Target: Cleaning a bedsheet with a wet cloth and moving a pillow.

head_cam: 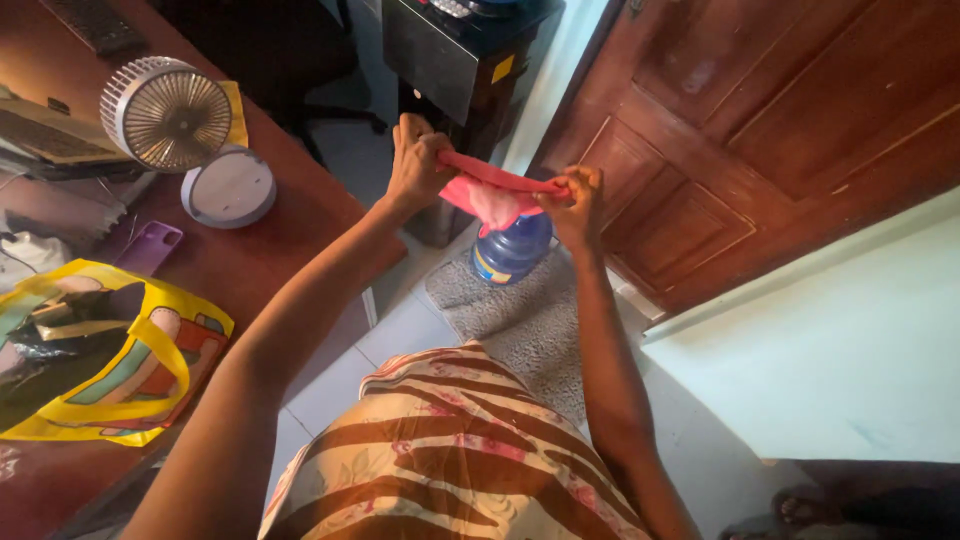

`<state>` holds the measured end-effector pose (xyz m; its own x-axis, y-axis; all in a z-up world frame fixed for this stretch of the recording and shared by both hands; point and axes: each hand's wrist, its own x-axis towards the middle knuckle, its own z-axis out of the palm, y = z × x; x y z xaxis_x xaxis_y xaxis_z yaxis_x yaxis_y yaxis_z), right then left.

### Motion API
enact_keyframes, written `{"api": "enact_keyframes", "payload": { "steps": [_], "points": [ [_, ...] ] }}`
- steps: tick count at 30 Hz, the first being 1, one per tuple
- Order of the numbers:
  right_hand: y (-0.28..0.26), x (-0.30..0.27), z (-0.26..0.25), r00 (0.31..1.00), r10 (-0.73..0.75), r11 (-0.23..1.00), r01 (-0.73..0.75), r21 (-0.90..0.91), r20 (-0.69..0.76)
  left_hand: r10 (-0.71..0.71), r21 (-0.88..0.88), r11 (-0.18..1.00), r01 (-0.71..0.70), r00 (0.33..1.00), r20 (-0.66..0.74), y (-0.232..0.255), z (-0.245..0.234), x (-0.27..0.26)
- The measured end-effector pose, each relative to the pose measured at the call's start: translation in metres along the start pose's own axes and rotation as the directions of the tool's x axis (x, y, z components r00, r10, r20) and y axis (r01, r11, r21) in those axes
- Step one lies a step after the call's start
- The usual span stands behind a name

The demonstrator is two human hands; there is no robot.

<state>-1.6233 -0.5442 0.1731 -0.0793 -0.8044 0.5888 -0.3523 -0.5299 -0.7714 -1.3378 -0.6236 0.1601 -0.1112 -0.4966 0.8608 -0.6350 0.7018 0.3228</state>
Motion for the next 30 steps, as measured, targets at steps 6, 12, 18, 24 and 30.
{"api": "enact_keyframes", "payload": {
  "steps": [6,12,18,24,30],
  "points": [
    [0.066,0.021,0.012,0.990,-0.005,0.817,-0.077,-0.571,-0.141,-0.362,-0.140,0.860,0.490,0.781,0.510,-0.016,0.032,0.009],
    [0.115,0.044,0.062,0.989,-0.118,0.722,0.023,-0.691,-0.090,-0.576,0.097,0.786,0.611,0.665,0.476,-0.027,0.109,0.007],
    [0.097,0.090,0.086,0.993,0.082,0.985,-0.067,-0.161,0.089,-0.302,-0.251,-0.169,0.953,0.193,0.934,-0.074,0.186,0.026],
    [0.142,0.153,0.085,0.965,0.088,0.961,-0.147,0.234,0.248,0.136,-0.168,0.977,-0.128,0.990,0.042,-0.096,0.123,0.102],
    [0.154,0.201,0.103,0.922,0.180,0.939,-0.265,0.219,0.342,0.012,-0.409,0.617,0.672,0.512,0.859,-0.174,0.132,0.105]
  ]
}}
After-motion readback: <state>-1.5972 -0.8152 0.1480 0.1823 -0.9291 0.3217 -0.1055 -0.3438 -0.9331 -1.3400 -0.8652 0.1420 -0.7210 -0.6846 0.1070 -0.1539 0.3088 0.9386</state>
